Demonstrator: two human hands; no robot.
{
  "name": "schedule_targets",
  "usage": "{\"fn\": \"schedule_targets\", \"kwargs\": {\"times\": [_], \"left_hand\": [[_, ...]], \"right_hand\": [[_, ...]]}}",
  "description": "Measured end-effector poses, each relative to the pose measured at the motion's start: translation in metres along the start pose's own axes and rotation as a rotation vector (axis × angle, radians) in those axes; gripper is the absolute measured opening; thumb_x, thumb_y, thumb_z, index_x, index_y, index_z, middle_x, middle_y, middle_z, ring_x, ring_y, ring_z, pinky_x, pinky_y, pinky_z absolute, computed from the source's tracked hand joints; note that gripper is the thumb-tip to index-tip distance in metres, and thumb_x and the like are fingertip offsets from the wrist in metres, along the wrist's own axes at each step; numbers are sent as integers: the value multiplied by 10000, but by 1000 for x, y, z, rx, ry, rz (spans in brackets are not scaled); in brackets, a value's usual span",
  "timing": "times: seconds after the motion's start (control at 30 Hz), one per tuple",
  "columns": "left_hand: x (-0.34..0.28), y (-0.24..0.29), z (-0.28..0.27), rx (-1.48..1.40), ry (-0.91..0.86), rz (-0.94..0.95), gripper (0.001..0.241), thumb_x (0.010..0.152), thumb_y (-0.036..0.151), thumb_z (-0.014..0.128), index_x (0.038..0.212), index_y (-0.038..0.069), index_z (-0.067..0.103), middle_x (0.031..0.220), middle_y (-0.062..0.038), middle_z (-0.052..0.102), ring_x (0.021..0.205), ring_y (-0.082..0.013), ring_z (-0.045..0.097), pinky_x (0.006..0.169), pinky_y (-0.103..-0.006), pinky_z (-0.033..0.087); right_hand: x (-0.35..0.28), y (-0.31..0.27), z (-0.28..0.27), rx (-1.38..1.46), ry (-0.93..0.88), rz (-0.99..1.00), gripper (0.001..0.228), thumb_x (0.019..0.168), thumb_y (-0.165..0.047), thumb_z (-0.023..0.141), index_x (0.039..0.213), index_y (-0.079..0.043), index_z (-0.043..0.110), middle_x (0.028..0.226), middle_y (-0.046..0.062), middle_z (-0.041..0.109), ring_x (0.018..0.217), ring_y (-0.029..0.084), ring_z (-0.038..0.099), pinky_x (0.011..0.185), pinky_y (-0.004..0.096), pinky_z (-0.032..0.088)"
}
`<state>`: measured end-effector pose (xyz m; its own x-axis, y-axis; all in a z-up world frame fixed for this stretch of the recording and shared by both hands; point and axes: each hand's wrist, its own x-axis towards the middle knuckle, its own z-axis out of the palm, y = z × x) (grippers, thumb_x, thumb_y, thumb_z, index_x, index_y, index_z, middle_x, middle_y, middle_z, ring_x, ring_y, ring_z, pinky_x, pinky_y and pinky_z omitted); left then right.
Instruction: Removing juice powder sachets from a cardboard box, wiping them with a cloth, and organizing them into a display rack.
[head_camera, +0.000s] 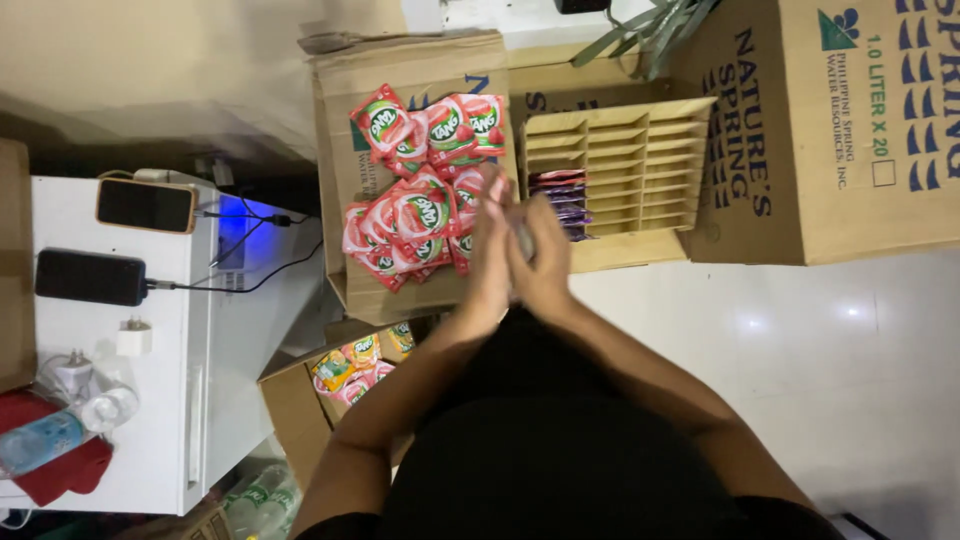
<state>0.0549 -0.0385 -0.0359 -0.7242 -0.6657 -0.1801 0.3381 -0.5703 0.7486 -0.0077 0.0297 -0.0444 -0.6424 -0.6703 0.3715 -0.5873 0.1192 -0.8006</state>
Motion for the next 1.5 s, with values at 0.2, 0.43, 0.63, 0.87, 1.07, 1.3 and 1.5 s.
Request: {"fn": "schedule_targets", "kwargs": {"times": [0.2, 0.43, 0.63, 0.87, 1.07, 1.3, 1.5], "left_hand": [[-5, -68, -5, 408, -150, 115, 741, 1128, 566, 253, 1632, 23, 259, 1698, -150, 300, 1582, -265, 266, 1296, -370, 189], [30, -48, -16, -58, 154, 87, 335, 1099, 259, 625, 1281, 29, 463, 1210, -152, 659, 1083, -211, 668, 920, -354, 591], [20, 0, -2, 169, 79, 86, 264, 962, 132, 697, 1181, 54, 574, 976, -9, 651, 896, -129, 639, 788, -301, 562], [40, -33, 13, 42, 113, 302, 434, 1184, 486, 484, 1196, 56, 539, 1045, 1, 534, 1024, -119, 536, 1002, -300, 431], [23, -71, 36, 15, -16, 214, 623, 1055, 573, 371, 1490, 135, 455, 1298, -76, 615, 1103, -179, 578, 945, -323, 482], [28, -72, 55, 232, 108, 171, 729, 1086, 604, 300, 1569, 64, 384, 1456, -151, 514, 1316, -249, 507, 1105, -398, 407], [40, -102, 63, 312, 66, 413, 771, 1101, 597, 384, 1596, 12, 301, 1551, -172, 426, 1458, -280, 435, 1273, -415, 328]], "right_hand": [[18, 8, -25, -11, 213, -2, 80, 1020, -74, 655, 1073, -23, 624, 1064, 141, 602, 1003, 334, 601, 918, 398, 477], [-14, 34, -59, -51, -181, -295, 226, 831, -138, 744, 1006, -8, 684, 1027, 221, 614, 865, 336, 620, 765, 383, 496], [28, 68, -100, 241, 71, 82, 168, 1057, -187, 609, 1128, -36, 593, 1107, 114, 634, 1066, 244, 628, 1002, 351, 498], [8, 10, -50, 285, -58, -142, 255, 1040, -165, 582, 1252, -40, 516, 1194, 135, 493, 1166, 252, 506, 1085, 360, 408], [24, 32, -60, 472, -194, 62, 199, 1064, -92, 546, 1257, -51, 569, 1110, 63, 551, 1051, 197, 554, 966, 328, 481], [8, 60, -68, 489, -39, 86, 239, 1079, -170, 564, 1277, -39, 588, 1260, 86, 616, 1180, 209, 588, 1061, 376, 484], [16, 85, -77, 752, -181, 282, 358, 1117, -221, 541, 1385, 16, 534, 1322, 119, 603, 1257, 235, 574, 1111, 377, 459]]}}
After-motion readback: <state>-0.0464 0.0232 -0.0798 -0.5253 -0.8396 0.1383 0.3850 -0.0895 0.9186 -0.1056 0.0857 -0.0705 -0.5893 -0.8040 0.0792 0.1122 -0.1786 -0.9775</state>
